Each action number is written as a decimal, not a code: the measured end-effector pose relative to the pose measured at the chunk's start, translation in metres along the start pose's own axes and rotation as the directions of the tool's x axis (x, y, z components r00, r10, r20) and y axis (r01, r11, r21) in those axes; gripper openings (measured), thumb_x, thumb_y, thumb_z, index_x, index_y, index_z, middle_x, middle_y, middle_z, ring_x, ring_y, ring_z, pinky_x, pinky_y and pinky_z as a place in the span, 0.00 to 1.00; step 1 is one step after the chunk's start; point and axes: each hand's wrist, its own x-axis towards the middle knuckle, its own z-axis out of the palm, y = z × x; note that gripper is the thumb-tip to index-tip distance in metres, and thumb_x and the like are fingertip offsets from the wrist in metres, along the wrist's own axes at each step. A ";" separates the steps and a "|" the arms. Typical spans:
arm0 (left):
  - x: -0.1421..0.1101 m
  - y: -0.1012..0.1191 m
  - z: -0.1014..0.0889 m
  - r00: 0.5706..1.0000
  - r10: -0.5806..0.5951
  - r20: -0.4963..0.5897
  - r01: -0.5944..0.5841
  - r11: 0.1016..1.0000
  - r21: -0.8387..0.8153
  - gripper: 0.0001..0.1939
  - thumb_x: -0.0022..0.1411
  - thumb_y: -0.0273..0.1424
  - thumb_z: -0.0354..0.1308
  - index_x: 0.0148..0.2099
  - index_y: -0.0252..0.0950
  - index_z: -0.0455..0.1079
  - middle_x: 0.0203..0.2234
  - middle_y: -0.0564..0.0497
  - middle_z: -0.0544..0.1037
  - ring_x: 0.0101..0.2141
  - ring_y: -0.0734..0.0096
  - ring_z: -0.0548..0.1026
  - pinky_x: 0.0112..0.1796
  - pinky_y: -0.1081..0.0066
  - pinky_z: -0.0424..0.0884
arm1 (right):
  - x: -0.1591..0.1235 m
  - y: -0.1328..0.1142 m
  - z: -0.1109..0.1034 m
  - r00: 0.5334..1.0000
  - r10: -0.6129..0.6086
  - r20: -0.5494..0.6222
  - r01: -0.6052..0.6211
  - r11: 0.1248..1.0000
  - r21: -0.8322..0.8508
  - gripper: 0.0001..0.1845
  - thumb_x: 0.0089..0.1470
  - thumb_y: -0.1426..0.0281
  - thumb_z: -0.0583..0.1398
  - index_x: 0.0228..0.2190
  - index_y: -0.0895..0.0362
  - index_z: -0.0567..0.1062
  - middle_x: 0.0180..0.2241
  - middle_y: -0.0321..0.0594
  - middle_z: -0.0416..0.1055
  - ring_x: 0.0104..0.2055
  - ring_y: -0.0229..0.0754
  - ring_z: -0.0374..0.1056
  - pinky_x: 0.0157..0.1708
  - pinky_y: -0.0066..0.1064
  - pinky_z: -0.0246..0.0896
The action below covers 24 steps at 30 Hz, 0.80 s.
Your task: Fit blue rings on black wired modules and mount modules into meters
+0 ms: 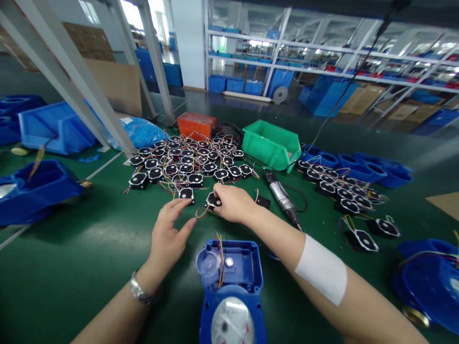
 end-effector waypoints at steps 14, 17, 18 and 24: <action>0.000 0.047 -0.027 0.924 0.260 -0.280 -0.301 0.947 -0.115 0.10 0.48 0.21 0.57 0.35 0.37 0.68 0.41 0.49 0.69 0.44 0.63 0.66 0.44 0.57 0.63 | -0.053 -0.046 -0.062 0.915 -0.160 -0.369 0.205 0.975 0.087 0.11 0.41 0.70 0.60 0.30 0.60 0.65 0.30 0.36 0.64 0.34 0.33 0.58 0.34 0.24 0.52; -0.004 0.066 -0.039 0.937 0.179 -0.299 -0.255 0.937 -0.237 0.06 0.52 0.21 0.53 0.33 0.36 0.66 0.31 0.51 0.72 0.36 0.68 0.70 0.39 0.63 0.66 | -0.076 -0.044 -0.072 0.856 -0.167 -0.489 0.203 0.979 0.021 0.11 0.43 0.69 0.59 0.32 0.60 0.66 0.34 0.38 0.65 0.37 0.36 0.60 0.38 0.27 0.54; -0.006 0.072 -0.043 0.953 0.135 -0.272 -0.205 0.946 -0.251 0.06 0.52 0.21 0.52 0.33 0.36 0.66 0.28 0.53 0.72 0.32 0.71 0.71 0.35 0.67 0.67 | -0.084 -0.042 -0.076 0.838 -0.163 -0.521 0.188 0.982 -0.004 0.11 0.44 0.69 0.58 0.32 0.60 0.66 0.35 0.39 0.65 0.38 0.37 0.60 0.38 0.28 0.55; -0.009 0.086 -0.044 0.970 0.049 0.236 -0.080 0.989 0.122 0.08 0.50 0.37 0.56 0.29 0.37 0.68 0.16 0.56 0.64 0.18 0.76 0.63 0.19 0.75 0.58 | -0.125 -0.025 -0.073 0.851 -0.115 -0.512 0.076 0.992 -0.097 0.10 0.47 0.71 0.56 0.34 0.60 0.67 0.38 0.42 0.64 0.41 0.39 0.61 0.40 0.31 0.58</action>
